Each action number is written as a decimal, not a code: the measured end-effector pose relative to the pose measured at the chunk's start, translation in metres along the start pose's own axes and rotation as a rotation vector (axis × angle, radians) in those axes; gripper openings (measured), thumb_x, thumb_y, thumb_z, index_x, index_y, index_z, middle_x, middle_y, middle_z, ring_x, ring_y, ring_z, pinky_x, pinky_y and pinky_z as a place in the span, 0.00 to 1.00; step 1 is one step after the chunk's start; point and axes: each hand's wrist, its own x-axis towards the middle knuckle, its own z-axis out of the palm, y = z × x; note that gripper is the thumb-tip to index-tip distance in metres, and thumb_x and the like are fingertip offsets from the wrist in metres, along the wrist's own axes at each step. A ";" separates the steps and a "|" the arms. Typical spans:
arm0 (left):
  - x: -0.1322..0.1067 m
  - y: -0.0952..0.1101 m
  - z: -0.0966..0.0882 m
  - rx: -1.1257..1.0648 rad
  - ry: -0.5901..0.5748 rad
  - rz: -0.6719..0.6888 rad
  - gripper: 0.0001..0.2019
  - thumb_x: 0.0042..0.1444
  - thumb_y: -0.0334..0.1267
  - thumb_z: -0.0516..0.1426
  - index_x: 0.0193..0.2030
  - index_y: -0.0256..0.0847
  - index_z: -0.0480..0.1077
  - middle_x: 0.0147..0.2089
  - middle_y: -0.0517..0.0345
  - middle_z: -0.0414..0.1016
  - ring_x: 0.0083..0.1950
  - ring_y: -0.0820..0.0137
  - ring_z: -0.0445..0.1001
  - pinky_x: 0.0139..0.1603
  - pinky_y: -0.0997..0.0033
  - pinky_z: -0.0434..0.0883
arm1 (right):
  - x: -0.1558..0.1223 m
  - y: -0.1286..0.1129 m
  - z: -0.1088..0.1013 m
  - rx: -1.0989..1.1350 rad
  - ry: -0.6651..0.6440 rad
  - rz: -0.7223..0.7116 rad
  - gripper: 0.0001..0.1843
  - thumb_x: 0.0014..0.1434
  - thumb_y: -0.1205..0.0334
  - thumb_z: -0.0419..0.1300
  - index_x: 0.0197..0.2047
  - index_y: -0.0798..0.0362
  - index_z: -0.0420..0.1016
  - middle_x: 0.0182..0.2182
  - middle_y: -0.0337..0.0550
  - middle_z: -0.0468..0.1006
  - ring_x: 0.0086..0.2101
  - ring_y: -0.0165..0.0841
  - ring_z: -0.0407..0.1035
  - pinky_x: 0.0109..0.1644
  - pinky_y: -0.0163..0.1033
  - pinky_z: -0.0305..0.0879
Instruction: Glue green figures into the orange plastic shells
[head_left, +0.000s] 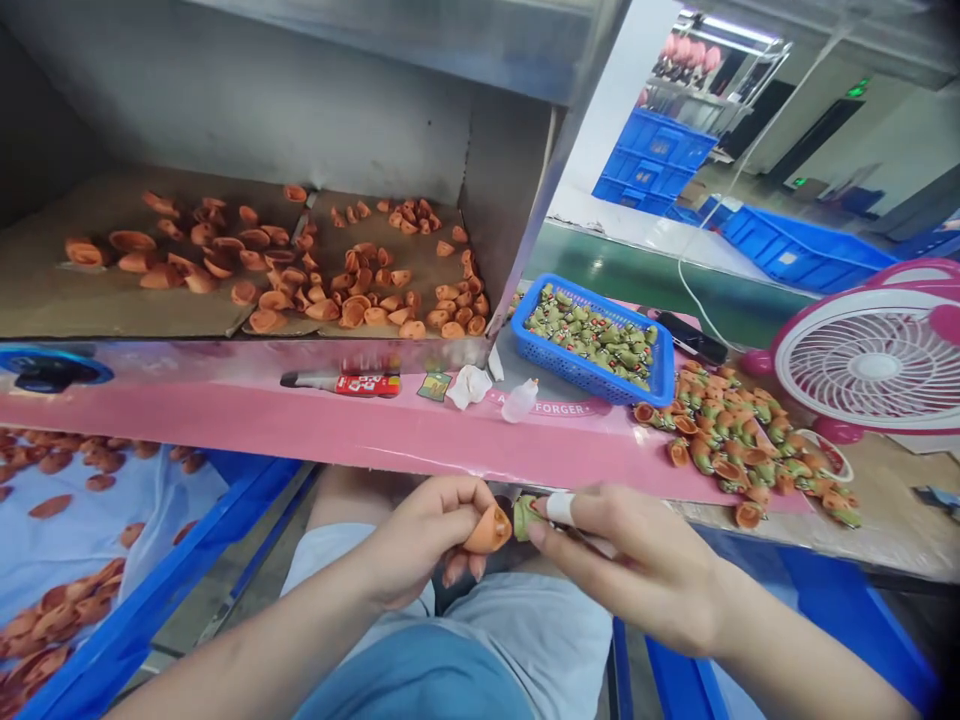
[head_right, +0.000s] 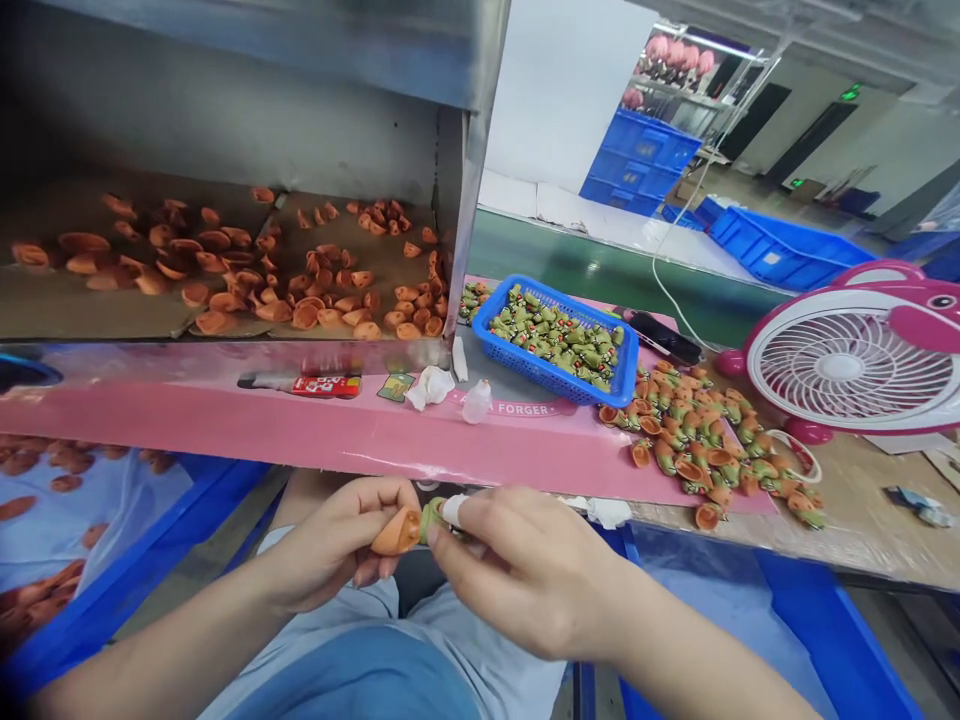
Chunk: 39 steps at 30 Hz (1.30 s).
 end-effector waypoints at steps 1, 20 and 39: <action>0.000 0.001 0.000 0.017 -0.003 -0.002 0.03 0.43 0.34 0.52 0.22 0.37 0.61 0.13 0.65 0.64 0.11 0.83 0.53 0.12 0.84 0.50 | 0.002 -0.003 -0.001 -0.008 -0.031 -0.030 0.06 0.55 0.68 0.53 0.38 0.57 0.67 0.24 0.40 0.71 0.23 0.26 0.64 0.24 0.32 0.62; 0.006 0.008 0.002 0.317 -0.004 0.063 0.02 0.42 0.32 0.48 0.22 0.39 0.59 0.13 0.68 0.61 0.14 0.80 0.54 0.14 0.81 0.51 | 0.006 -0.007 0.005 -0.335 -0.193 -0.414 0.09 0.53 0.71 0.52 0.37 0.61 0.70 0.31 0.47 0.72 0.29 0.32 0.66 0.30 0.39 0.67; 0.007 0.004 0.009 0.283 -0.038 0.019 0.03 0.41 0.30 0.47 0.22 0.39 0.60 0.13 0.68 0.60 0.14 0.80 0.54 0.14 0.81 0.51 | 0.008 -0.005 -0.003 -0.328 -0.261 -0.470 0.09 0.54 0.72 0.51 0.35 0.62 0.71 0.28 0.48 0.72 0.30 0.34 0.68 0.32 0.40 0.69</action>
